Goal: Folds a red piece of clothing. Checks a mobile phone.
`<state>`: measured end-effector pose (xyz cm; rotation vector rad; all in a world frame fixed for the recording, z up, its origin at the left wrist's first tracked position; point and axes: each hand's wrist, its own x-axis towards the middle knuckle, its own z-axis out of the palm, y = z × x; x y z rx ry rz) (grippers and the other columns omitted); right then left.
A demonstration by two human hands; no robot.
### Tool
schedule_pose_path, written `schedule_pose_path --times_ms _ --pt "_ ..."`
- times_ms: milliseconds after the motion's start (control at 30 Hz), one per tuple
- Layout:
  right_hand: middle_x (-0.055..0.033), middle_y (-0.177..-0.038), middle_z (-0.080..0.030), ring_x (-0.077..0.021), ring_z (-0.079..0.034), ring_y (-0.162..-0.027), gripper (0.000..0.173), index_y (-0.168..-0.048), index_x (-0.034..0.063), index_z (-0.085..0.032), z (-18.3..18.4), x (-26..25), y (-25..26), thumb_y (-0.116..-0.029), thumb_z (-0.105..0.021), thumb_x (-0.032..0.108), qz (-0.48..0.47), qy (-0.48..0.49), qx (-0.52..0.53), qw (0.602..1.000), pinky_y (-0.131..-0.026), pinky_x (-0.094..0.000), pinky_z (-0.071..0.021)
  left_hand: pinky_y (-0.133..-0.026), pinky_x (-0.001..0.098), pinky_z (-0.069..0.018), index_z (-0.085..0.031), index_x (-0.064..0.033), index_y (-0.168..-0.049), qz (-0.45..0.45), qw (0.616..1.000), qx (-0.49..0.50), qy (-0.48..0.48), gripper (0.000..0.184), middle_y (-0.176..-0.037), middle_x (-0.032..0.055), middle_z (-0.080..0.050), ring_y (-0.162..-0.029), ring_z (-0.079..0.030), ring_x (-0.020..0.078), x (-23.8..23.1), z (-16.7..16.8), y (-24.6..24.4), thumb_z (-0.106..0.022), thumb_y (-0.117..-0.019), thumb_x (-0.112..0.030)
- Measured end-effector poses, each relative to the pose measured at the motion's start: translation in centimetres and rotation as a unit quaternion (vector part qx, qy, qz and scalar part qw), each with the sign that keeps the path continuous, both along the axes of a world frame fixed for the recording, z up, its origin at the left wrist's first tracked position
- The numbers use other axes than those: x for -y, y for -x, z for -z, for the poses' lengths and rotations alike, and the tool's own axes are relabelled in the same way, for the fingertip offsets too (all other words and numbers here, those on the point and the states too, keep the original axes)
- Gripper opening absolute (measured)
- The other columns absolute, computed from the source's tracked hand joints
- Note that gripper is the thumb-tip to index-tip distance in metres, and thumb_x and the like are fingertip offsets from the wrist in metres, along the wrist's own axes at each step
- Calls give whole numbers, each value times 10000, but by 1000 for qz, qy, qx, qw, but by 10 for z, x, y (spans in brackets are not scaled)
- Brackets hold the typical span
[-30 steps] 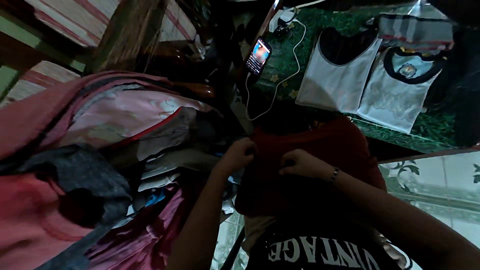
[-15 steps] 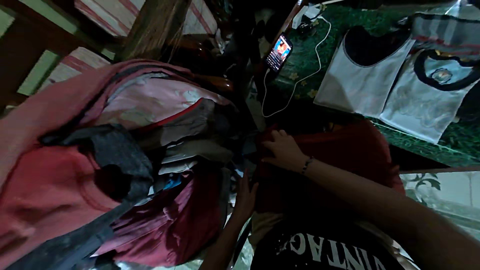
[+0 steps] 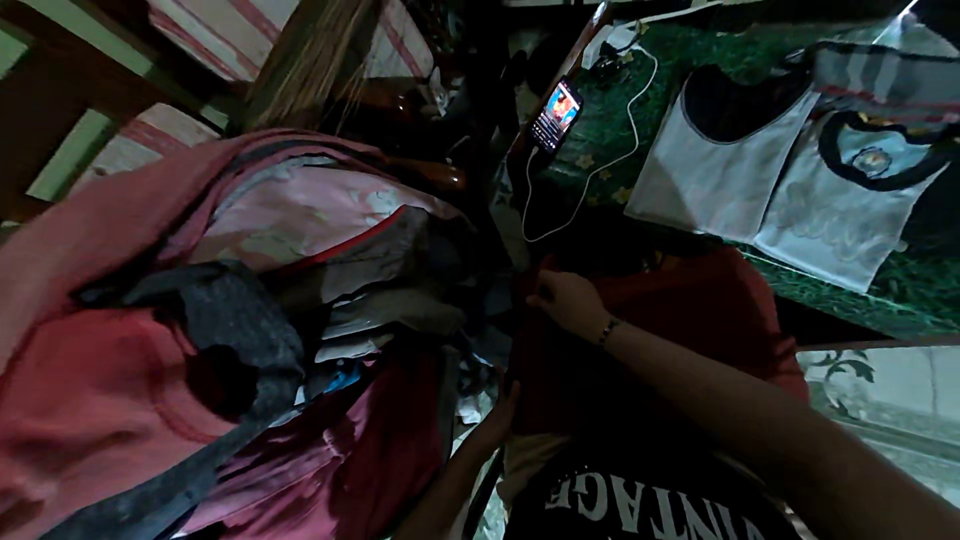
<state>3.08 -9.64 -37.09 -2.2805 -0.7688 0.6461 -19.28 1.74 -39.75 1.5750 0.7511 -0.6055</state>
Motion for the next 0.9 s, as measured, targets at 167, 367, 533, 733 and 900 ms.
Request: schedule_pose_path --times_ms 167,367,533,733,900 --pt "-151 -1070 -704 -346 -683 -1003 527 -1284 99 -613 -14 18 -1 -902 -766 428 -41 7 -67 997 -870 -597 -541 -1226 495 -285 -20 -1 -1626 3 970 172 -169 810 -1649 274 -202 -1520 -275 351 -16 0 -36 -477 -1064 -362" --pt "-190 -1271 -640 -350 -620 -1172 563 -1415 133 -547 -12 34 4 -898 -768 161 -95 -42 -128 986 -1009 -558 -489 -1140 449 -414 -355 -22 -1561 92 931 263 -235 791 -1466 220 -508 -1368 -488 301 -17 -25 -95 -726 -917 -292" --pt "-154 -1255 -655 -293 -615 -1187 447 -1396 114 -580 -8 39 11 -956 -660 95 -99 -110 -98 984 -1049 -487 -478 -1096 434 -462 -579 -30 -1394 138 929 242 -243 597 -1359 188 -598 -1290 -558 276 -20 -37 -115 -773 -869 -239" --pt "-151 -1297 -644 -291 -640 -1168 637 -1491 153 -473 -12 51 18 -909 -719 74 -119 -120 -99 981 -1022 -492 -510 -890 338 -552 -665 22 -1076 155 936 251 -193 286 -1085 120 -660 -995 -642 157 -27 -53 -109 -758 -844 -116" --pt "-175 -1264 -662 -367 -606 -1196 562 -1380 101 -593 -14 69 11 -860 -799 160 -202 -32 -69 976 -1053 -631 -399 -857 314 -560 -665 23 -1022 175 922 298 -174 187 -996 96 -681 -925 -656 129 -28 -56 -88 -700 -853 -48"
